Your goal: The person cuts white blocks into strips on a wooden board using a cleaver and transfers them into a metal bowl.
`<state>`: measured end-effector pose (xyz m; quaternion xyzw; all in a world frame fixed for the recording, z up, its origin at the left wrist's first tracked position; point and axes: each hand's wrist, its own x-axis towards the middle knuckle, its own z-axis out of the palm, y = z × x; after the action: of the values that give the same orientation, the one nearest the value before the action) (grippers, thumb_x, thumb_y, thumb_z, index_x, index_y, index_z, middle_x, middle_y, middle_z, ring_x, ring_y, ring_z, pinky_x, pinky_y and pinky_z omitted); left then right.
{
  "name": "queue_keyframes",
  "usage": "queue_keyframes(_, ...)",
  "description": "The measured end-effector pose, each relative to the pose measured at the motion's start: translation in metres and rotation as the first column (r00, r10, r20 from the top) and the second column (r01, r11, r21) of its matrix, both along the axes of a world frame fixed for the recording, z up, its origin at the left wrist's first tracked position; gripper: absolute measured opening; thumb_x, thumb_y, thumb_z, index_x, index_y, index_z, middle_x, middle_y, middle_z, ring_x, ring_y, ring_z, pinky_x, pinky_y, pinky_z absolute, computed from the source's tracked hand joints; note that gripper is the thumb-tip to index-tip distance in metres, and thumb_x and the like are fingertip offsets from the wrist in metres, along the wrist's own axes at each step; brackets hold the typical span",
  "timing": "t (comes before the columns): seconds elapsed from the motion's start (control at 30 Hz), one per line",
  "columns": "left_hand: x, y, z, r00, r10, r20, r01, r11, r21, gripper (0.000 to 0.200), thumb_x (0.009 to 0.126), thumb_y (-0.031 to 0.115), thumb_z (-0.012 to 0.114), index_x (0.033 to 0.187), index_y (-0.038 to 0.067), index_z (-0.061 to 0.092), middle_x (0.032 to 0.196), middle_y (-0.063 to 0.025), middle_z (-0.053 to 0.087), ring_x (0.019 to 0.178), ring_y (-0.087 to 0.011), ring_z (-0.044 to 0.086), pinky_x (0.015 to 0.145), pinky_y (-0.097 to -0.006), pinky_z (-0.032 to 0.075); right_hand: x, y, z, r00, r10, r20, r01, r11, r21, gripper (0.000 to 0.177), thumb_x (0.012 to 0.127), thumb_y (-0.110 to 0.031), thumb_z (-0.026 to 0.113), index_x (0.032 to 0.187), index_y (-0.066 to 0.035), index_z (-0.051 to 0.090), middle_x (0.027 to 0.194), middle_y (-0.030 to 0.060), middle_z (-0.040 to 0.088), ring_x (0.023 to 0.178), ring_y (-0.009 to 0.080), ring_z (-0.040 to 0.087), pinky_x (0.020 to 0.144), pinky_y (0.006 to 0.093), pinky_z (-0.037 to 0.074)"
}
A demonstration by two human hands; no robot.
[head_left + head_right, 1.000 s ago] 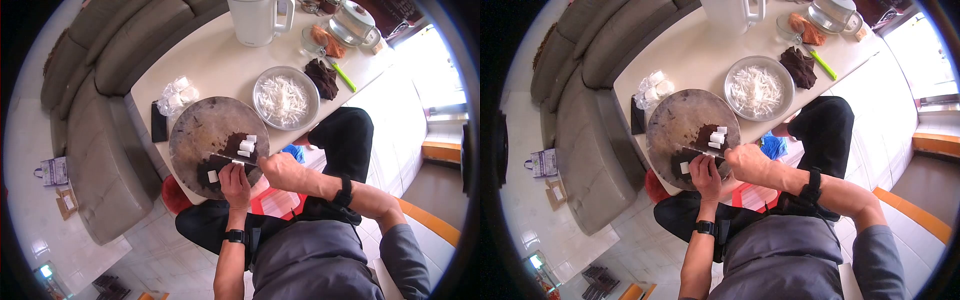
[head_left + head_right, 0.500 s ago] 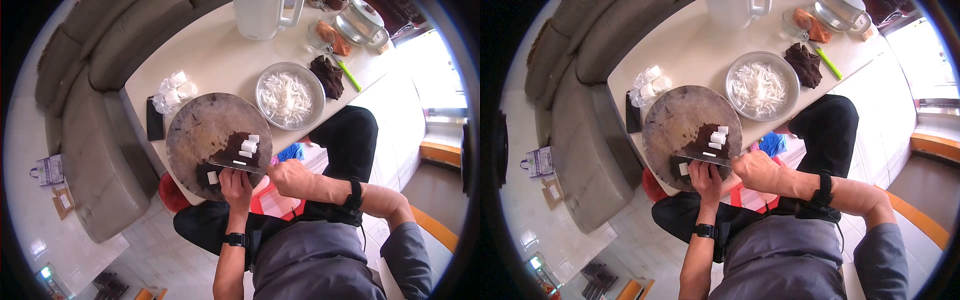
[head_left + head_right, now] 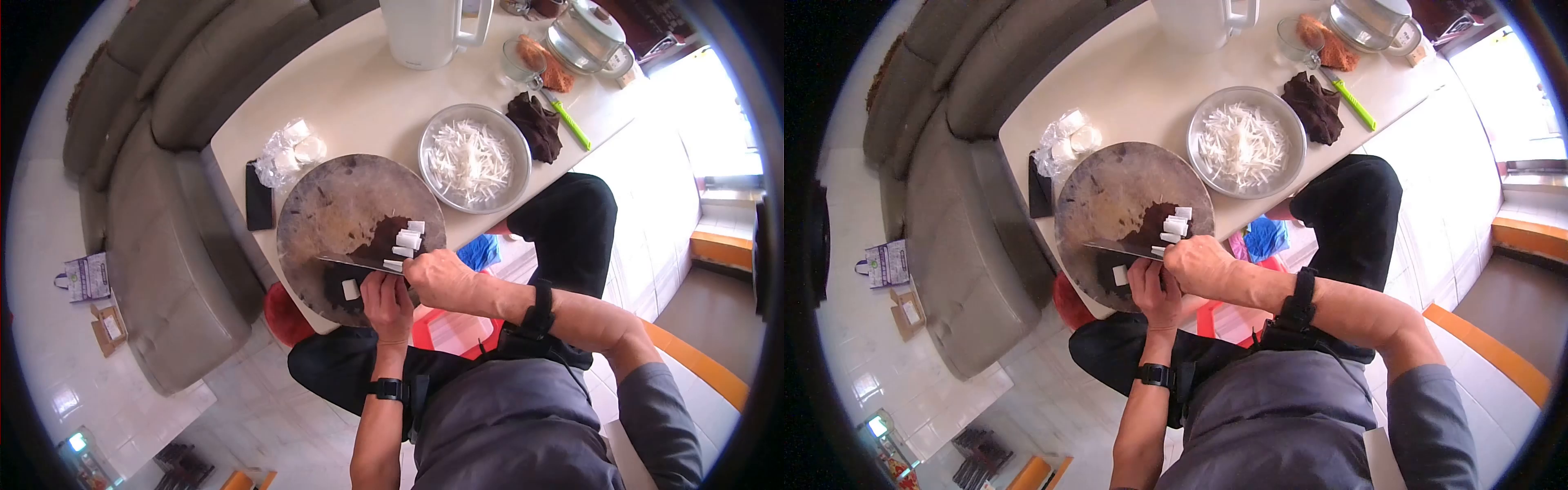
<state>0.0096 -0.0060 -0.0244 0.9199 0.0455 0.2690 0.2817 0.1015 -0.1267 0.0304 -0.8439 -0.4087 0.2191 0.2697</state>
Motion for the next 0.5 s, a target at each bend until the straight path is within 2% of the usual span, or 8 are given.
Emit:
queue_keyframes(0.07, -0.001, 0.000, -0.001, 1.000, 0.002, -0.011, -0.002, 0.999, -0.035, 0.015, 0.076, -0.003, 0.064, 0.091, -0.001, 0.061, 0.095, -0.0148, 0.058, 0.087, -0.0338, 0.056, 0.076, -0.0412, 0.047, -0.002, -0.009, -0.001, 1.000, -0.020, -0.002, 0.021, 0.999, 0.048, 0.012, 0.067, -0.002, 0.058, 0.077, 0.003, 0.055, 0.062, 0.0206, 0.060, 0.060, 0.0388, 0.062, 0.055, 0.0457, 0.050)
queue_keyframes(0.27, -0.001, -0.001, -0.001, 1.000, 0.007, 0.008, -0.006, 0.998, -0.070, 0.014, 0.077, -0.003, 0.064, 0.091, 0.000, 0.061, 0.094, -0.0140, 0.058, 0.086, -0.0323, 0.056, 0.075, -0.0401, 0.047, -0.007, -0.028, 0.007, 0.997, -0.069, 0.037, 0.069, 0.998, 0.005, 0.012, 0.067, -0.001, 0.057, 0.077, 0.003, 0.053, 0.059, 0.0209, 0.058, 0.059, 0.0386, 0.061, 0.053, 0.0460, 0.048)
queue_keyframes(0.5, -0.004, 0.001, -0.010, 0.999, 0.028, 0.019, -0.027, 0.999, -0.046, 0.017, 0.076, -0.003, 0.064, 0.092, 0.001, 0.060, 0.095, -0.0145, 0.058, 0.086, -0.0332, 0.056, 0.075, -0.0406, 0.047, -0.015, -0.037, 0.014, 0.998, -0.026, 0.049, 0.025, 1.000, 0.016, 0.014, 0.067, -0.001, 0.057, 0.079, 0.003, 0.052, 0.058, 0.0199, 0.057, 0.056, 0.0372, 0.060, 0.051, 0.0450, 0.047)
